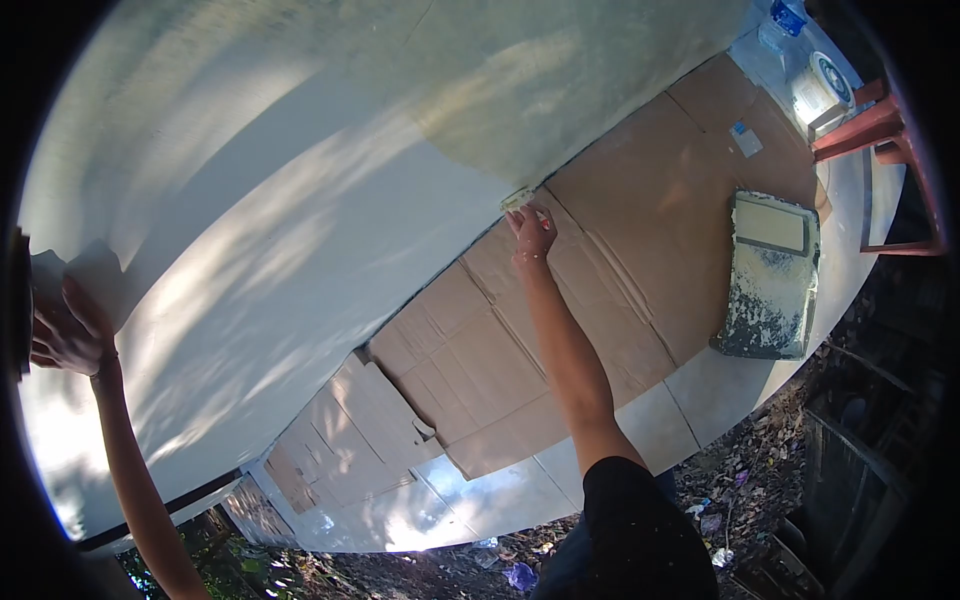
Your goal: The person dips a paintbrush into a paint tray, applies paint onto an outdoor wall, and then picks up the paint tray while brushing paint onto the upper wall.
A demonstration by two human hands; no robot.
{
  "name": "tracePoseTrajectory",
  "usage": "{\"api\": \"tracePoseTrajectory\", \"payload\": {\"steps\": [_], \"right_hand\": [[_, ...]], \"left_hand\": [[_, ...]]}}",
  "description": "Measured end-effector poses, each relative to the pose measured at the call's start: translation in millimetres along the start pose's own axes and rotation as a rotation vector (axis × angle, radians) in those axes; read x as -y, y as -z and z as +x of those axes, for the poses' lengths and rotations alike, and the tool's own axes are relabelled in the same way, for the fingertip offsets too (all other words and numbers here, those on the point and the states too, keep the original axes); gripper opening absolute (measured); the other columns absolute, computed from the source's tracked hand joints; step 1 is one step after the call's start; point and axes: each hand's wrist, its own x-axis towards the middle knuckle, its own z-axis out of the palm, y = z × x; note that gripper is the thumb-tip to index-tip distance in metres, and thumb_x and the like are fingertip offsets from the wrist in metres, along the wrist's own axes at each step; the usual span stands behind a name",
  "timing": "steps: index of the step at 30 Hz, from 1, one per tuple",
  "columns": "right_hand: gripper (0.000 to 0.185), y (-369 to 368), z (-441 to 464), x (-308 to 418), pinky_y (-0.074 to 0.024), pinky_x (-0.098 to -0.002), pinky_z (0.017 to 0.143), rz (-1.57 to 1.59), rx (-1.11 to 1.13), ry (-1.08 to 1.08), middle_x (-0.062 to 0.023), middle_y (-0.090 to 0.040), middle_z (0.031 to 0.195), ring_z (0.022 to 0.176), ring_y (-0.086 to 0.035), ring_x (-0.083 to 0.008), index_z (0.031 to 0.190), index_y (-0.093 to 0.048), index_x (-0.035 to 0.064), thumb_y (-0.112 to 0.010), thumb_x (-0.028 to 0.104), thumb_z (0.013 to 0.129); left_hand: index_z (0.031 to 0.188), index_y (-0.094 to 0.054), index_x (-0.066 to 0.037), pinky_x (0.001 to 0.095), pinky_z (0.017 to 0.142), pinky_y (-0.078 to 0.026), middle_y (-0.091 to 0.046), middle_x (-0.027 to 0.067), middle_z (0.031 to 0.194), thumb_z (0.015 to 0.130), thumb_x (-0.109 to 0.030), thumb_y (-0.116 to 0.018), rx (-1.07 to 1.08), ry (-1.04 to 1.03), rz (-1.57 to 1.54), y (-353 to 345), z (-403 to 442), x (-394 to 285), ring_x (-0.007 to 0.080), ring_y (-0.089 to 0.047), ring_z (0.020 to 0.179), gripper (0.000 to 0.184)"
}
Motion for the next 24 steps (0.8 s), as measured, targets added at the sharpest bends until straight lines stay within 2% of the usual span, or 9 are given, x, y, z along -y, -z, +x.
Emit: {"api": "tracePoseTrajectory", "payload": {"steps": [1,2,5,8,11,14,18,21,24], "right_hand": [[0.015,-3,-7,12,-0.0577,-0.0429,0.091,0.050,0.019,-0.020,-0.0166,-0.066,0.104,0.098,-0.068,-0.0300,0.103,-0.058,0.0005,-0.061,0.003,0.089],[0.015,2,-23,32,-0.0564,-0.0436,0.094,0.197,0.155,-0.063,-0.0173,-0.065,0.106,0.101,-0.067,-0.0312,0.105,-0.057,0.0012,-0.058,0.000,0.090],[0.016,17,-75,81,-0.0558,-0.0445,0.096,0.237,0.245,-0.045,-0.0173,-0.065,0.108,0.105,-0.066,-0.0320,0.106,-0.057,0.0012,-0.056,-0.002,0.091],[0.016,39,-58,61,-0.0557,-0.0444,0.096,0.105,0.136,-0.003,-0.0168,-0.064,0.107,0.105,-0.065,-0.0311,0.106,-0.057,0.0015,-0.057,-0.001,0.091],[0.016,42,-12,8,-0.0558,-0.0446,0.096,-0.146,0.010,0.042,-0.0162,-0.064,0.105,0.103,-0.066,-0.0299,0.106,-0.057,0.0015,-0.057,0.000,0.090],[0.016,22,10,-22,-0.0561,-0.0451,0.095,-0.135,0.052,0.038,-0.0162,-0.063,0.103,0.100,-0.066,-0.0296,0.105,-0.056,0.0018,-0.058,0.001,0.090],[0.015,42,-12,8,-0.0565,-0.0463,0.094,0.131,0.176,-0.119,-0.0175,-0.064,0.102,0.100,-0.066,-0.0323,0.103,-0.056,0.0022,-0.060,0.002,0.089],[0.017,55,-11,5,-0.0562,-0.0463,0.094,0.052,0.030,-0.062,-0.0177,-0.064,0.102,0.100,-0.066,-0.0332,0.104,-0.054,0.0023,-0.060,0.002,0.089],[0.018,36,9,-12,-0.0571,-0.0444,0.093,0.064,0.016,-0.094,-0.0169,-0.065,0.104,0.101,-0.066,-0.0320,0.106,-0.054,0.0037,-0.059,0.002,0.090]], "left_hand": [[0.142,-0.051,-0.018,0.0600,0.110,-0.020,-0.047,0.0166,0.144,0.095,-0.056,-0.044,-0.003,-0.001,-0.002,1,1,0,0.0371,-0.036,0.136,0.061],[0.142,-0.051,-0.018,0.0593,0.110,-0.020,-0.048,0.0167,0.144,0.095,-0.056,-0.045,-0.004,0.003,0.005,1,1,0,0.0367,-0.037,0.136,0.061],[0.142,-0.051,-0.018,0.0576,0.109,-0.021,-0.050,0.0164,0.141,0.095,-0.057,-0.046,0.007,-0.020,-0.010,1,-2,6,0.0351,-0.040,0.133,0.062],[0.142,-0.051,-0.018,0.0567,0.109,-0.022,-0.051,0.0159,0.139,0.094,-0.057,-0.047,0.017,-0.012,0.002,-1,-9,12,0.0338,-0.041,0.131,0.062],[0.143,-0.050,-0.019,0.0561,0.108,-0.022,-0.050,0.0156,0.140,0.094,-0.057,-0.047,0.019,-0.018,0.031,0,-8,11,0.0333,-0.041,0.131,0.062],[0.144,-0.049,-0.019,0.0561,0.108,-0.022,-0.049,0.0156,0.141,0.095,-0.058,-0.046,0.018,-0.015,0.022,0,-4,6,0.0336,-0.040,0.132,0.062],[0.144,-0.048,-0.019,0.0563,0.109,-0.022,-0.049,0.0151,0.141,0.095,-0.059,-0.045,0.014,0.010,0.040,0,-6,5,0.0340,-0.039,0.132,0.063],[0.142,-0.050,-0.018,0.0556,0.108,-0.023,-0.050,0.0144,0.141,0.095,-0.059,-0.045,0.002,-0.002,0.053,-1,-10,10,0.0341,-0.040,0.132,0.063],[0.140,-0.053,-0.016,0.0535,0.107,-0.027,-0.052,0.0132,0.141,0.094,-0.062,-0.045,-0.025,-0.003,0.052,-3,-10,12,0.0349,-0.042,0.132,0.066]]}}
